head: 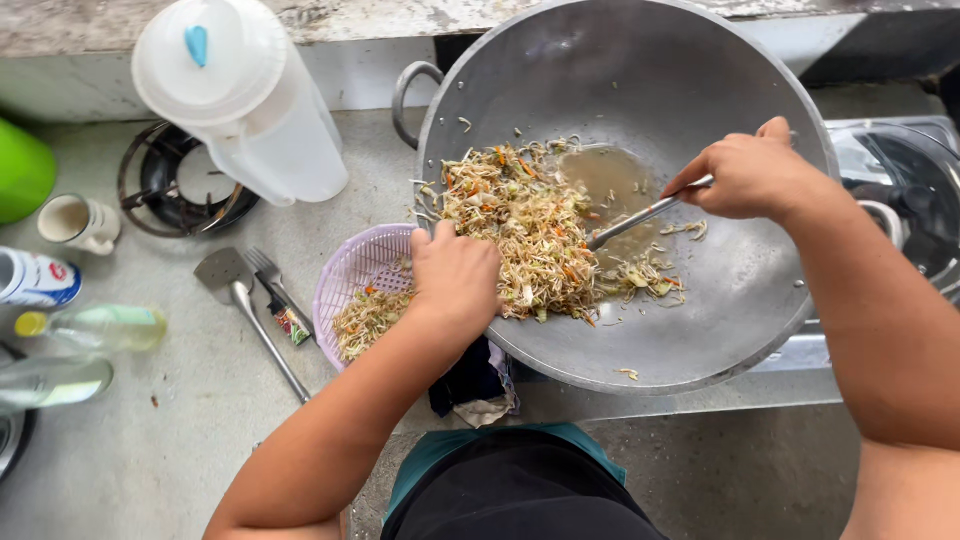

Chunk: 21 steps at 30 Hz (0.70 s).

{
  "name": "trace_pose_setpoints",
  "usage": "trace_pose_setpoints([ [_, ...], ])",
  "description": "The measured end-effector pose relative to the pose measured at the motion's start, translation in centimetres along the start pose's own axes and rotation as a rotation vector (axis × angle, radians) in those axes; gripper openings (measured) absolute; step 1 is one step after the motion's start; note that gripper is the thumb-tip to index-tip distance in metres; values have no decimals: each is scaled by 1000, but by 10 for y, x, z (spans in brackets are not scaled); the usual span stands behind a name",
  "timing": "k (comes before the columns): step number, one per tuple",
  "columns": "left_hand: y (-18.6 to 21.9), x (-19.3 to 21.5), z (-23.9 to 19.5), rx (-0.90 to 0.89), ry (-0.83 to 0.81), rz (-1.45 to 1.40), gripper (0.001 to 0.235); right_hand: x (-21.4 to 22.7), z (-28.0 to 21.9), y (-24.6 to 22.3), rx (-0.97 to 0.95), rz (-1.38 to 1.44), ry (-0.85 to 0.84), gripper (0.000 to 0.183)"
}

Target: The person transfers noodles from a large wok into a smaller metal bowl and then into a purple plastic strainer using a metal spatula and a slotted spoon.

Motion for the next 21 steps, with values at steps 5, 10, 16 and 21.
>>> trace_pose_setpoints([
  [5, 7, -24, 10, 17, 126, -75, 11, 4, 1, -17, 67, 46, 55, 24],
  [10, 8, -30, 13, 35, 137, -96, 11, -3, -5, -21, 112, 83, 31, 25],
  [16, 6, -19, 7, 66, 188, -207, 26, 3, -28, -11, 49, 56, 92, 27],
  [21, 2, 9, 9, 37, 318, -319, 41, 21, -57, 20, -89, -43, 165, 28],
])
Point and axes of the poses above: each hand's wrist, its own z-axis towards the middle knuckle, its own x-axis out of the back of the hand, y = z × x, the point moved 4 cm from there along z, towards the middle knuckle, and after that the axes turned 4 degrees about -x, right-handed, at the moved point
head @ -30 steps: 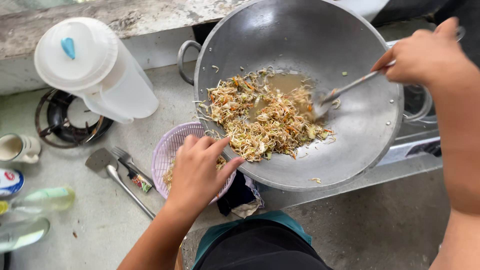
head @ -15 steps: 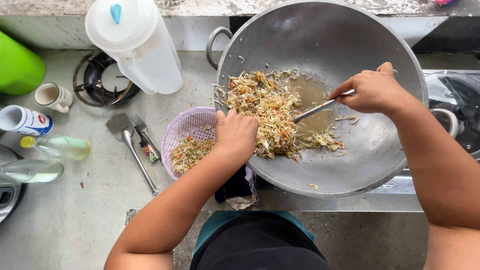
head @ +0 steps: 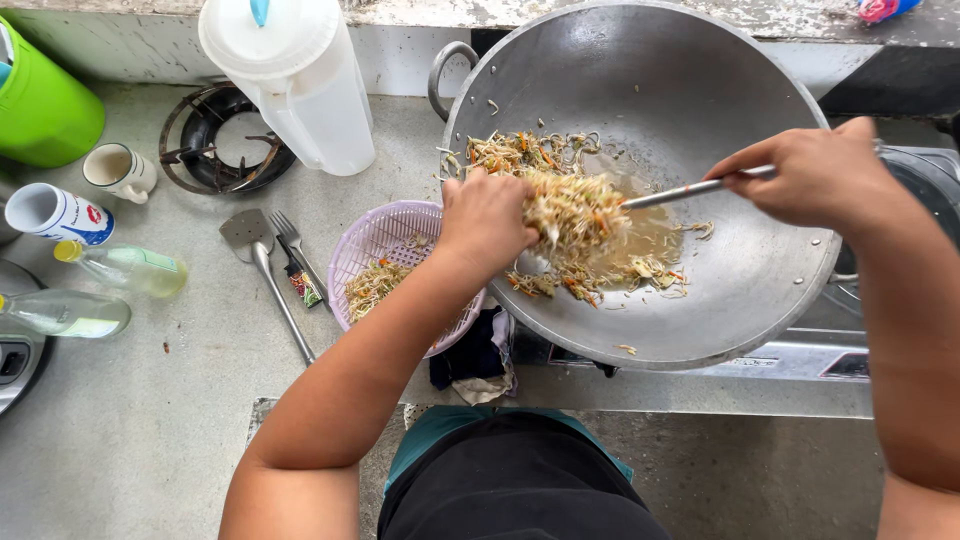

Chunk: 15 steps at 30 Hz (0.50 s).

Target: The person transfers noodles from a large wok into a smaller metal bowl and then into a purple plastic strainer using a metal spatula and a slotted spoon.

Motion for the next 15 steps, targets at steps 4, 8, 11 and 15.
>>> trace_pose_setpoints([
  [4, -1, 17, 16, -43, 51, -98, 46, 28, -31, 11, -83, -48, 126, 29],
  [8, -11, 28, 22, -152, 140, -172, 47, 40, -58, 0, -233, 97, 76, 24],
  [11, -23, 29, 20, -145, 99, -207, 46, 35, -67, -14, -224, 212, 122, 21],
  [15, -44, 44, 12, -167, 70, -270, 46, 27, -72, -25, -110, 516, 160, 21],
])
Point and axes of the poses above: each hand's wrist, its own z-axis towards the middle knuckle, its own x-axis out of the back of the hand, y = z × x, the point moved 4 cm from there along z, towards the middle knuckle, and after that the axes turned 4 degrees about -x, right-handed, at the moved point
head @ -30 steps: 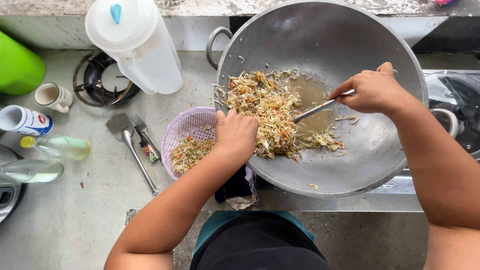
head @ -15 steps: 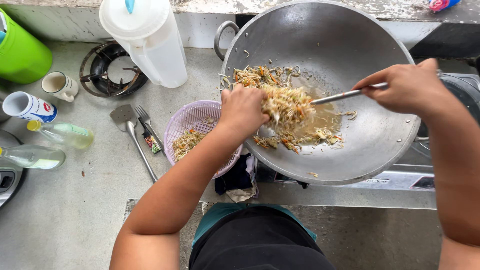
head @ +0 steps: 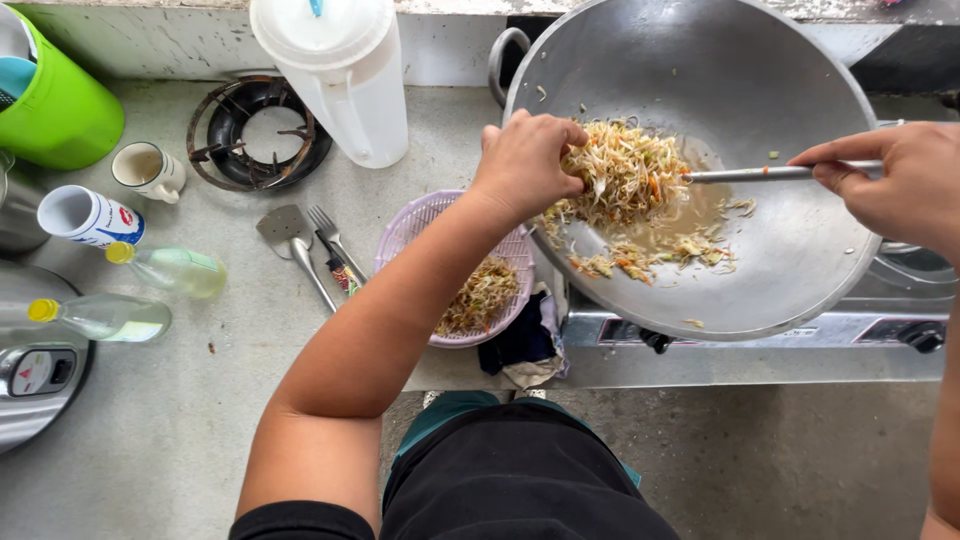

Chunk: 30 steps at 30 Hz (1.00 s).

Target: The person transfers noodles from a large wok into a smaller metal bowl and then into a purple plastic strainer using a metal spatula and a slotted spoon.

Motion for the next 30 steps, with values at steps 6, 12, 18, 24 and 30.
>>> trace_pose_setpoints([
  [6, -40, 65, -42, -63, 53, -11, 45, 5, -32, -89, -28, -145, -15, 23],
  [12, -118, 75, -85, 29, -15, -106, 47, -5, -52, -211, -52, -684, -151, 30],
  [18, -209, 18, -107, 171, -84, -192, 51, -51, -57, -289, -20, -725, -291, 34],
  [24, -269, -48, -119, 309, -176, -193, 52, -110, -44, -342, 67, -796, -415, 37],
  [30, -282, -68, -129, 290, -194, -130, 49, -136, -16, -367, 46, -810, -487, 26],
])
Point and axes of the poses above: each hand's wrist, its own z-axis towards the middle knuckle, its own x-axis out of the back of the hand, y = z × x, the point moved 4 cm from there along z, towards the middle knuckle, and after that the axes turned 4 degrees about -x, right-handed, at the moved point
